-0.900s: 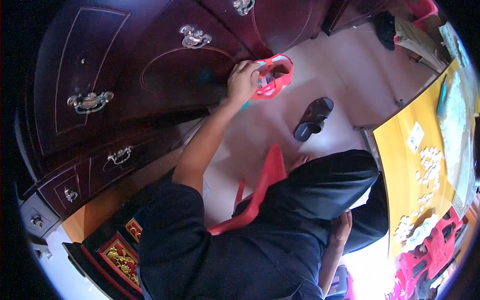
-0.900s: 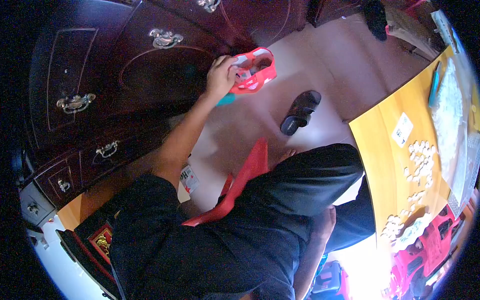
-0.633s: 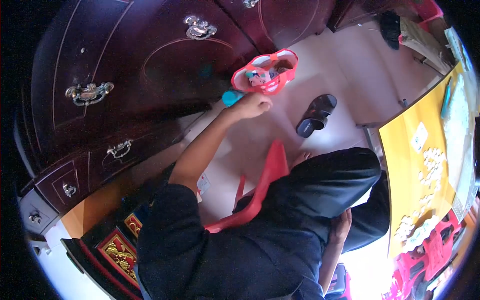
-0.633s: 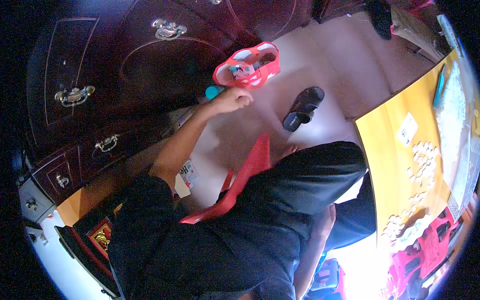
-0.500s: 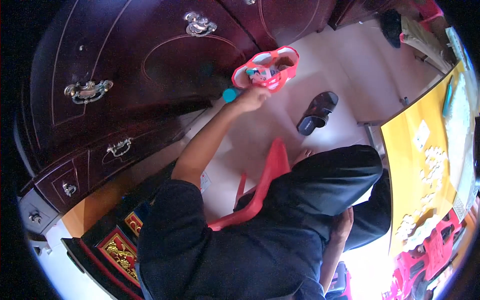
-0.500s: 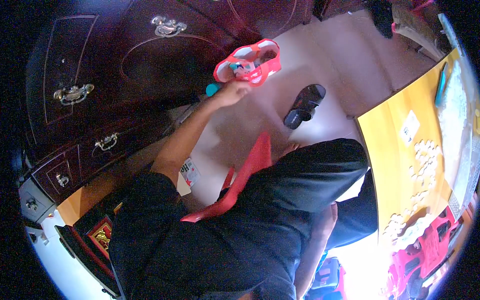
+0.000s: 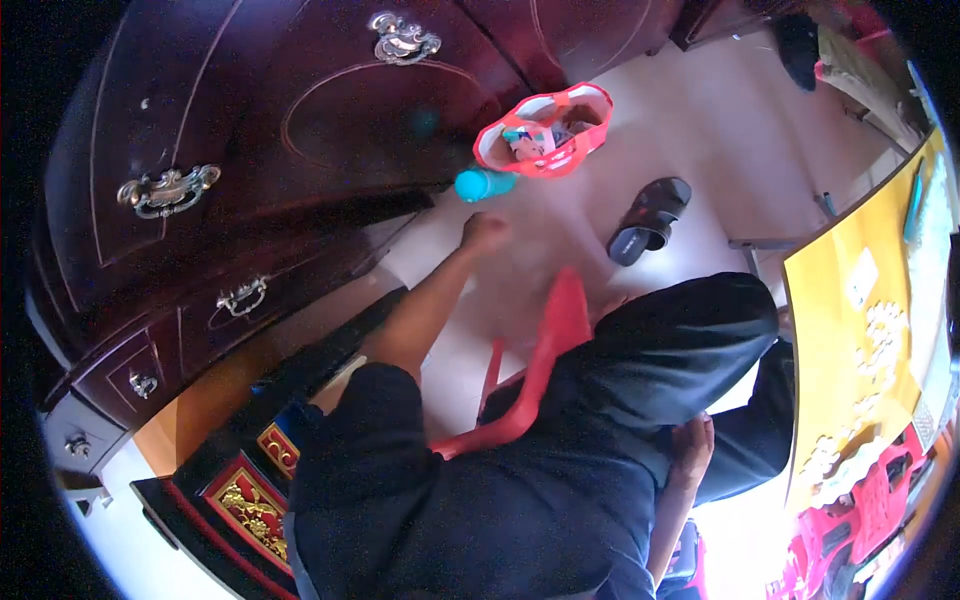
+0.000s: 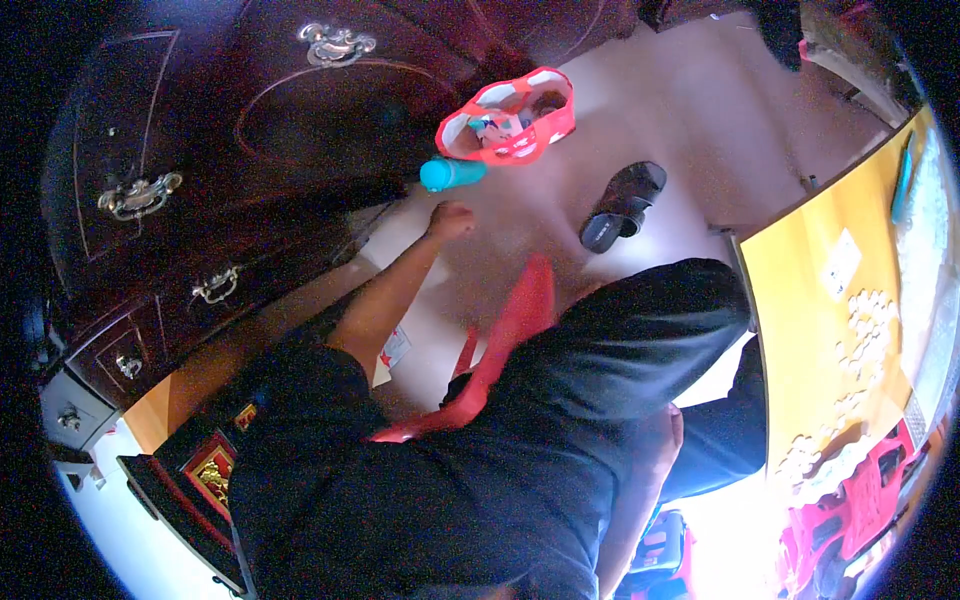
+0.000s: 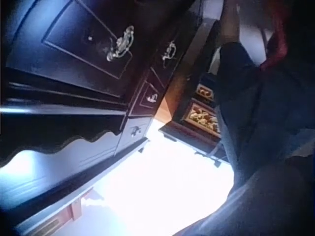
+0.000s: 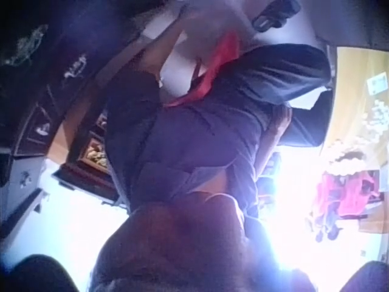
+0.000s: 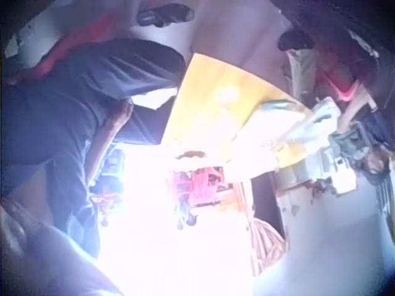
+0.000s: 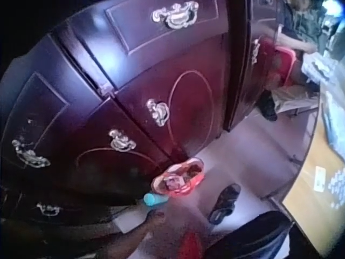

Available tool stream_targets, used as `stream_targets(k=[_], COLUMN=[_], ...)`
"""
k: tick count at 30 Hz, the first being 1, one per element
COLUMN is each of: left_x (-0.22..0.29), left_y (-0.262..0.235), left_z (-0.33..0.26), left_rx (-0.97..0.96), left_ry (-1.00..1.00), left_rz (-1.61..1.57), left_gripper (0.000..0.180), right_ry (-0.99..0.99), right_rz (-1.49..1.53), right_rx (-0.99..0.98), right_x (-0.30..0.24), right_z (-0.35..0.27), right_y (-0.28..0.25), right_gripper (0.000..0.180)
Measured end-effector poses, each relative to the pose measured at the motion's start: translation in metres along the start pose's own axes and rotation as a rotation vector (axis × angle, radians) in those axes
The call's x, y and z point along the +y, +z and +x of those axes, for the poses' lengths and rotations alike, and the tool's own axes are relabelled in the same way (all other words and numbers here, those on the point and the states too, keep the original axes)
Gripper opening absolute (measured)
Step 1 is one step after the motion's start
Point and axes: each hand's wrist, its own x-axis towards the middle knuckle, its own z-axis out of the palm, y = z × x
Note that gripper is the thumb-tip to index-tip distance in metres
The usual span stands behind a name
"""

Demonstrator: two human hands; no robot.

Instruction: Inspecting and sorting small white plastic components on a table.

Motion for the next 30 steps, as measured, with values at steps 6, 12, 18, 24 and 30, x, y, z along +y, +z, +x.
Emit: stream_targets(k=[6, 12, 18, 24, 30], left_x=[-0.077, -0.046, 0.071, 0.139, 0.194], left_y=[0.011, 0.043, 0.132, 0.186, 0.180], left_z=[-0.006, 0.001, 0.002, 0.011, 0.015], left_rx=[0.253, 0.209, -0.132, -0.134, -0.045], left_ry=[-0.097, 0.025, 0.478, 0.843, 0.800], left_rz=[0.332, 0.211, 0.104, 0.387, 0.287], left_gripper=[0.019, 0.018, 0.020, 0.046, 0.050], right_ry=[-0.059, -0.110, -0.144, -0.129, -0.196], right_rz=[-0.047, -0.209, -0.411, -0.386, -0.458], right_rx=[-0.109, -0.025, -0.087, -0.046, -0.002], right_x=[-0.022, -0.010, -0.006, 0.006, 0.029], right_z=[-0.023, -0.009, -0.015, -0.011, 0.007], right_y=[0.010, 0.008, -0.003, -0.009, -0.050], right_gripper=[0.018, 0.021, 0.025, 0.032, 0.030])
